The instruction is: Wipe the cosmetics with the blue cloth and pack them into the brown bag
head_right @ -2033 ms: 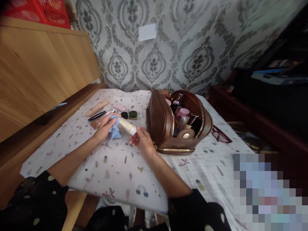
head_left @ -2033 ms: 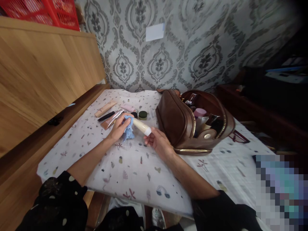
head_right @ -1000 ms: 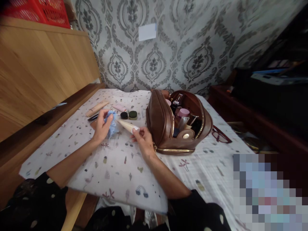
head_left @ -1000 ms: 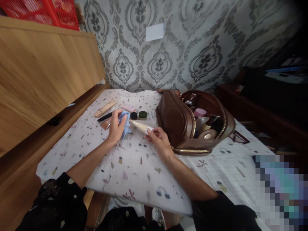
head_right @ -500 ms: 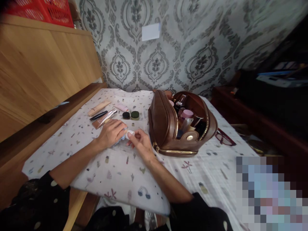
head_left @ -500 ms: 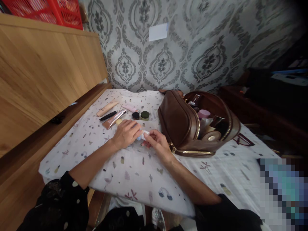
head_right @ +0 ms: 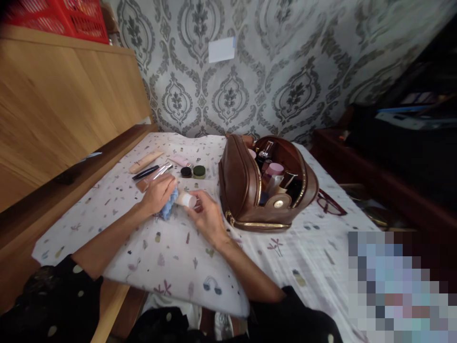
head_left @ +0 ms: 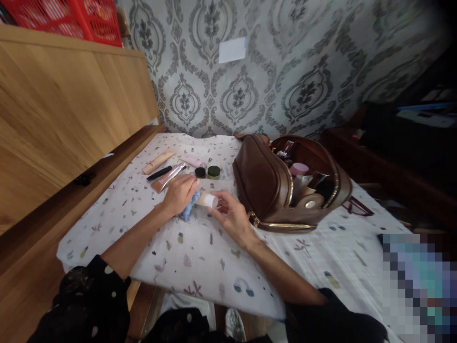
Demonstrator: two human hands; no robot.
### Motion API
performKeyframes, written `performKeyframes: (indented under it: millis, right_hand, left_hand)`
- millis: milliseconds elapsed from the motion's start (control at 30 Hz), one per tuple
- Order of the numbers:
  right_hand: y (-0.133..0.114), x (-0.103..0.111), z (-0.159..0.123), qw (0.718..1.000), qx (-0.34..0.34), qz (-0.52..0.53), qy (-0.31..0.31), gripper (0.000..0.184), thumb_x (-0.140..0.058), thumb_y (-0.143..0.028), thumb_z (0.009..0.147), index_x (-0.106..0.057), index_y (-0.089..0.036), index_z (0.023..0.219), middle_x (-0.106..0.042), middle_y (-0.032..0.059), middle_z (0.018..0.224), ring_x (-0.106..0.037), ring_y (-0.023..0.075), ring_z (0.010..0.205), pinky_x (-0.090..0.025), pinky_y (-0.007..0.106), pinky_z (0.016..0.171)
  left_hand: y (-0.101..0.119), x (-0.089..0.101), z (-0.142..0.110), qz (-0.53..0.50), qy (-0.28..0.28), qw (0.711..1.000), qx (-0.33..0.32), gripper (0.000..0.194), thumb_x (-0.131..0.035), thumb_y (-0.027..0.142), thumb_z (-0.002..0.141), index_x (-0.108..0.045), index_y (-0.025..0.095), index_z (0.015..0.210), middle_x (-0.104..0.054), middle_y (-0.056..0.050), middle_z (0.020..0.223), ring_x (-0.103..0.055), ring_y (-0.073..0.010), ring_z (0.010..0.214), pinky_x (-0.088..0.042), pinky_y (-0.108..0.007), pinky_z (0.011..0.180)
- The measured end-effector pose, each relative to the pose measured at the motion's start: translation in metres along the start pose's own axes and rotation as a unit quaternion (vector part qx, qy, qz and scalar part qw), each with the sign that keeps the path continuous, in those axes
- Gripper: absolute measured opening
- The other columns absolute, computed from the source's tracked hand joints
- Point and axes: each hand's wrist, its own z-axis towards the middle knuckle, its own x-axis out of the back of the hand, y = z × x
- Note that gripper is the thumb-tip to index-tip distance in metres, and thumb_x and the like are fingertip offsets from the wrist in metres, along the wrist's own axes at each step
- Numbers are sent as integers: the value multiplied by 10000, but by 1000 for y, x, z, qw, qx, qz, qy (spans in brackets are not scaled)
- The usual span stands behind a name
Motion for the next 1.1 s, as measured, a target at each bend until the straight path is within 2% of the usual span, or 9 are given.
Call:
performKeyframes:
  millis: [100, 200, 333, 433, 567, 667, 867, 967, 1100]
  right_hand:
    - [-4, 0, -3, 997, 51, -50, -19, 248, -656, -268, 816, -654, -253, 1064, -651, 55, 1042, -619, 182, 770, -555, 349, 727]
    - [-8, 1, -5, 993, 70, -80, -41, 250, -632, -208, 823, -663, -258, 1066, -638, 58, 1021, -623, 194, 785, -557, 363, 743]
    - [-7, 1, -5, 992, 74, -95, -46, 272, -632, -185, 817, -661, -252, 1079, -635, 59, 1021, -620, 192, 760, -553, 363, 732]
    - [-3, 1, -4, 992, 75, -91, -35, 279, -633, -193, 818, -654, -244, 1091, -635, 57, 1034, -609, 179, 743, -552, 353, 728]
    - [3, 0, -2, 994, 67, -82, -18, 292, -647, -215, 815, -648, -228, 1107, -638, 52, 1029, -602, 159, 724, -549, 322, 695]
    - [7, -1, -2, 996, 53, -75, -8, 303, -654, -231, 809, -644, -221, 1112, -655, 49, 1025, -609, 148, 714, -550, 312, 700]
    - [10, 1, 3, 999, 9, -35, 8, 291, -670, -283, 796, -627, -207, 1074, -686, 27, 902, -636, 160, 733, -544, 300, 706]
    - [11, 3, 6, 1000, -19, -8, 8, 306, -689, -333, 794, -620, -200, 1062, -682, 18, 860, -628, 155, 712, -539, 290, 685]
    - [12, 3, 6, 1000, 1, 11, 8, 285, -706, -377, 803, -627, -203, 1015, -677, 43, 949, -630, 155, 744, -552, 287, 700]
  left_hand:
    - [10, -5, -3, -82, -30, 995, -42, 372, -325, 344, 1043, -486, 210, 735, -573, -52, 752, -521, -190, 746, -413, -325, 737]
    - [14, -8, -4, -102, -69, 991, -56, 366, -328, 339, 1046, -519, 205, 765, -601, -61, 787, -541, -197, 791, -428, -332, 770]
    - [4, -8, -3, -64, -90, 994, -9, 392, -297, 352, 1058, -534, 199, 785, -599, -60, 804, -567, -205, 831, -443, -342, 810]
    - [-4, -8, -3, -22, -65, 997, 34, 355, -297, 383, 1060, -584, 187, 986, -633, -83, 985, -592, -229, 983, -460, -365, 891]
    - [-4, -5, -3, 102, -41, 990, 88, 369, -437, 480, 1014, -561, 185, 1197, -608, -111, 1119, -587, -277, 1066, -476, -392, 890]
    - [-1, -2, -3, 130, -30, 984, 122, 372, -524, 466, 981, -544, 177, 1216, -628, -99, 1057, -614, -273, 984, -478, -376, 827]
    - [-5, -1, 0, -50, -45, 988, 138, 84, -598, 287, 919, -571, 209, 934, -594, 15, 785, -580, -160, 751, -450, -284, 720]
    - [-7, -1, 1, -156, -24, 976, 148, 84, -595, 274, 898, -576, 197, 871, -609, 7, 826, -580, -143, 757, -460, -259, 692]
    - [0, 1, 3, -218, 7, 969, 113, 135, -559, 295, 936, -622, 194, 1000, -651, -33, 980, -619, -164, 902, -500, -261, 748]
